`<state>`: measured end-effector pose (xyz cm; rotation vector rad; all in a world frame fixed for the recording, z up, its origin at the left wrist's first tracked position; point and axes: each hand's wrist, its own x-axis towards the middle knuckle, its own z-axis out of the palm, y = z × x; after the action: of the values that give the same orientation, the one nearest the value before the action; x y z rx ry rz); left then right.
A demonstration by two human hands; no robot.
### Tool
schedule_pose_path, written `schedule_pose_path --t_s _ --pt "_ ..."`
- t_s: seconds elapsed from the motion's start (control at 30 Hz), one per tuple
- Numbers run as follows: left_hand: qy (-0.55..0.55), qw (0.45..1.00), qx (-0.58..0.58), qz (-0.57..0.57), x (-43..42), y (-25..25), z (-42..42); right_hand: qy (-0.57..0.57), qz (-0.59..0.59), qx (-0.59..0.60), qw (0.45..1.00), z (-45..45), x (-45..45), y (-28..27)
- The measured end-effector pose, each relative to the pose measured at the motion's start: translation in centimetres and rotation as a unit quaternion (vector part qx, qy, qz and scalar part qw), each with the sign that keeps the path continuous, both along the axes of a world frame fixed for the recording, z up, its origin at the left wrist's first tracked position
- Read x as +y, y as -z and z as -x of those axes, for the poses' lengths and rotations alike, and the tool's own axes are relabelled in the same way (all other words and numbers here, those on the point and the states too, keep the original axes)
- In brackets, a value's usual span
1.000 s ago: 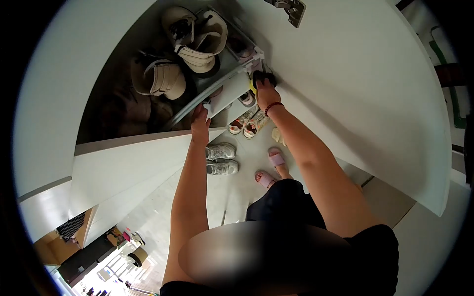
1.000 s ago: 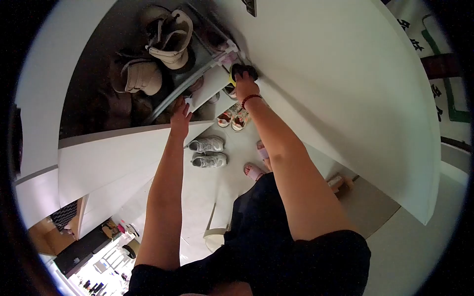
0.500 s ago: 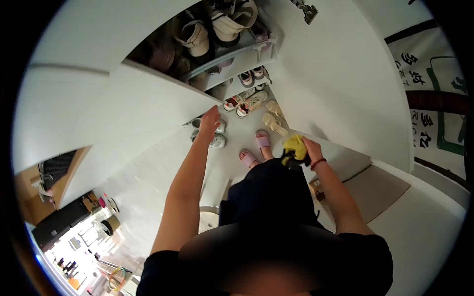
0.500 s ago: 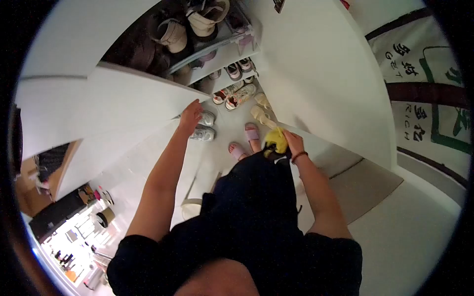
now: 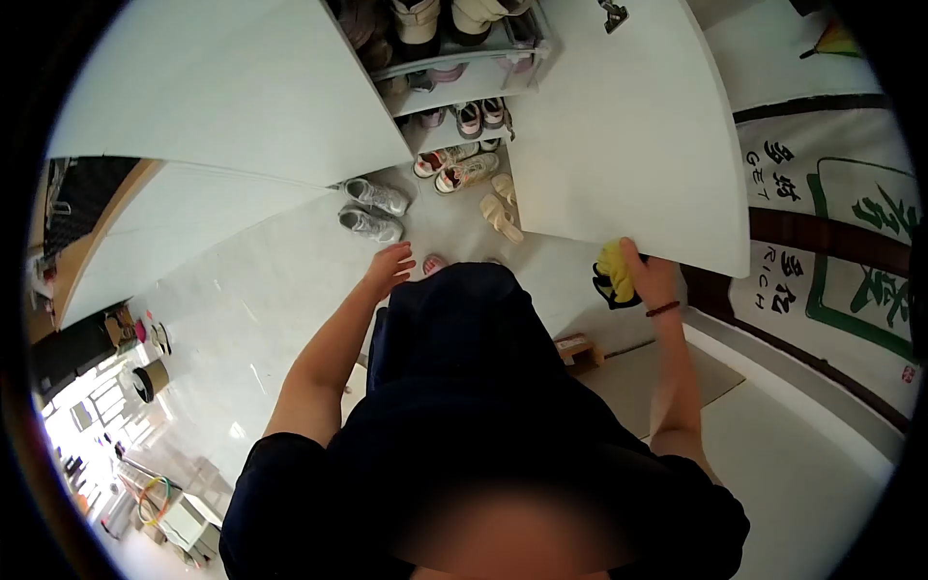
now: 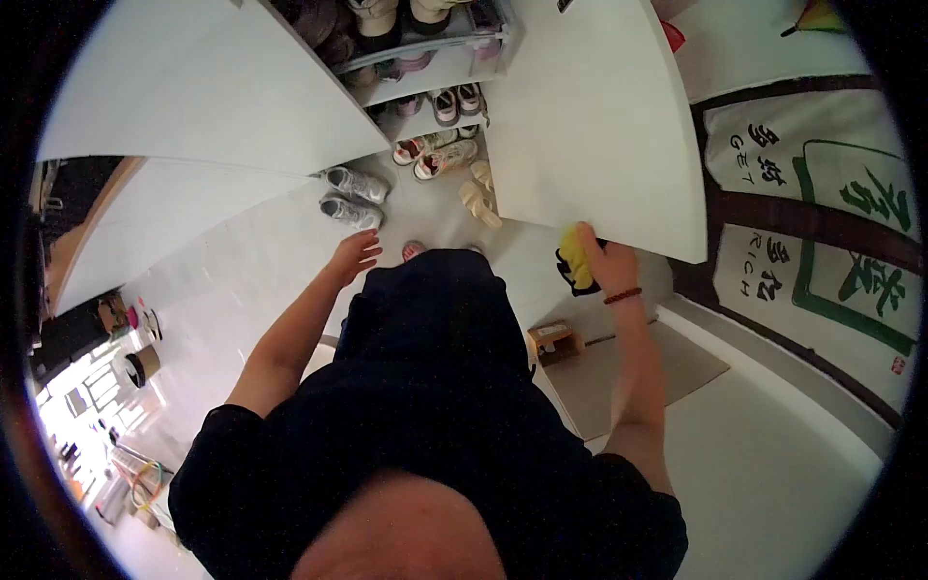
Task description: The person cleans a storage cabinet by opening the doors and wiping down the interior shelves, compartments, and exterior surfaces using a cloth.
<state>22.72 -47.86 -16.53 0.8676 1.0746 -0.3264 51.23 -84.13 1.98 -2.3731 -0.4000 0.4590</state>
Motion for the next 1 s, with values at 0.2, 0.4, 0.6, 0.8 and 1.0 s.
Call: schedule_pose_path --t_s 0.2,0.4,0.6,0.8,1.0 --pt "-0.043 0.999 -0.015 0.010 -1.8 -0.2 1.7 -0.146 0.088 -0.153 0.973 3.6 4.6 -0.7" --pt "-0.094 0.993 -0.070 -0.002 -3.3 -2.5 1.6 -0.147 0.095 -0.208 0.962 3.2 4.8 0.6" --pt "-0.076 0.997 -0.028 -0.007 -0.8 -3.8 3.2 -0.091 0.186 -0.123 0.971 1.9 3.4 0.7" --pt "-0.076 0.993 -0.081 -0.036 2.5 -4.7 3.1 -0.061 0.191 -0.109 0.974 2.7 3.3 0.0" --pt "-0.093 0.992 -0.073 -0.039 3.3 -4.8 5.4 -0.044 0.182 -0.104 0.977 2.2 2.8 1.1"
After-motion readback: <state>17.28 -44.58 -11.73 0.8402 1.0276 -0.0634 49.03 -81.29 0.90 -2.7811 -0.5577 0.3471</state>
